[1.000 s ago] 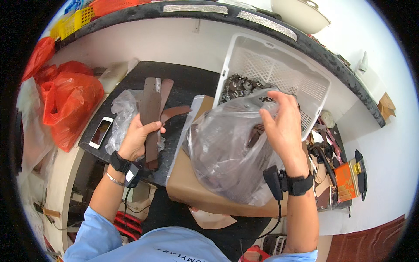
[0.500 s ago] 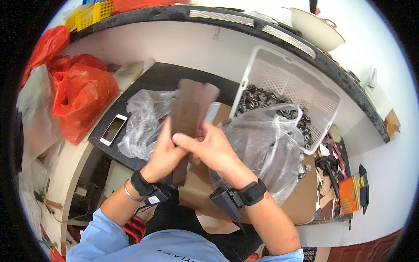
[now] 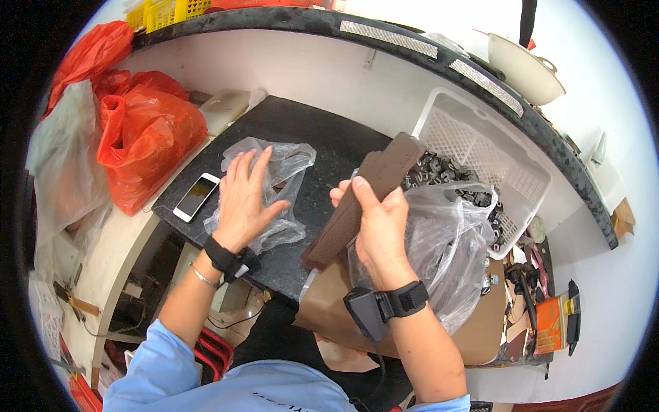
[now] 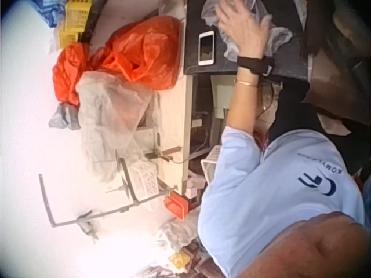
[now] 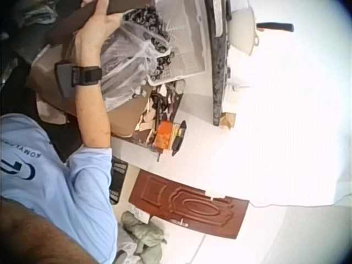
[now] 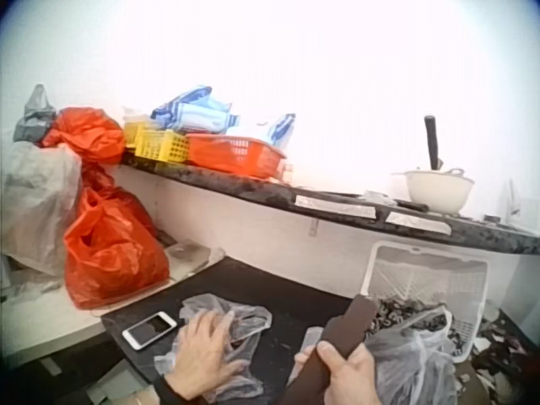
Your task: Organizing leather shoe pieces and manually attaching metal buckles to straps.
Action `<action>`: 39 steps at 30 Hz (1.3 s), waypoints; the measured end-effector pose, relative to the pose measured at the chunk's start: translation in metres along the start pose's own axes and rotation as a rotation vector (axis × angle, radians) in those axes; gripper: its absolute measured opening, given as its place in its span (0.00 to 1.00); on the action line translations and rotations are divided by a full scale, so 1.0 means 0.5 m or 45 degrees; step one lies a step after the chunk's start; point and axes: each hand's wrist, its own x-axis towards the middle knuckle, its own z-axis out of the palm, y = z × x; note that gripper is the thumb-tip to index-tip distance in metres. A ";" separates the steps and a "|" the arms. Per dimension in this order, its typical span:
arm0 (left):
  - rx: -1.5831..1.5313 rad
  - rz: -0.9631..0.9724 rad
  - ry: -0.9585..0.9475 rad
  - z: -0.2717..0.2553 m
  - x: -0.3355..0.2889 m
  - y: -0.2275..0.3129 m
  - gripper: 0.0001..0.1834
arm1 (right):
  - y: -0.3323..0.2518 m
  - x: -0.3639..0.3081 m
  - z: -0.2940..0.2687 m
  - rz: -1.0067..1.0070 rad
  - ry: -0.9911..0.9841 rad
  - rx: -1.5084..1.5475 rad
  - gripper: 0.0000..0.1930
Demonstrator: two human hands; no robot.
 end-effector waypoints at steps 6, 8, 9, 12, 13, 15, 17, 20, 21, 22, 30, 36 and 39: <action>-0.516 -0.708 -0.247 -0.018 -0.057 -0.109 0.31 | -0.036 0.032 0.034 -0.178 0.029 0.131 0.09; -0.896 -0.718 0.059 -0.021 -0.076 -0.130 0.16 | -0.038 0.044 0.070 -0.307 0.038 0.208 0.09; -0.896 -0.716 0.057 -0.026 -0.077 -0.133 0.16 | -0.034 0.051 0.087 -0.308 0.041 0.210 0.09; -1.346 -0.829 -0.031 -0.053 -0.075 -0.133 0.11 | -0.004 0.070 0.147 -0.672 -0.006 0.073 0.06; -1.345 -0.827 -0.030 -0.059 -0.066 -0.128 0.11 | 0.014 0.080 0.156 -0.786 -0.098 -0.128 0.08; -1.444 -0.975 -0.017 -0.071 -0.053 -0.123 0.11 | 0.058 0.068 0.179 -0.883 -0.168 -0.799 0.12; -1.395 -0.950 0.035 -0.064 -0.051 -0.129 0.13 | 0.099 0.054 0.197 -0.836 -0.559 -0.938 0.15; -1.373 -0.943 0.134 -0.061 -0.045 -0.124 0.16 | 0.163 0.067 0.183 -0.428 -0.918 -1.127 0.14; -1.377 -0.969 0.185 -0.063 -0.045 -0.123 0.17 | 0.166 0.067 0.181 -0.429 -0.928 -1.127 0.14; -1.406 -1.009 0.188 -0.066 -0.044 -0.124 0.18 | 0.166 0.068 0.178 -0.345 -1.001 -1.156 0.14; -1.077 -0.629 0.078 -0.112 -0.030 -0.107 0.20 | 0.186 0.108 0.180 -0.054 -1.387 -1.696 0.15; -1.351 -0.367 -0.085 -0.137 -0.030 -0.068 0.23 | 0.233 0.182 0.224 0.188 -0.881 -0.900 0.12; -1.457 -0.487 -0.056 -0.139 -0.044 -0.074 0.23 | 0.260 0.190 0.232 0.272 -0.404 -0.342 0.16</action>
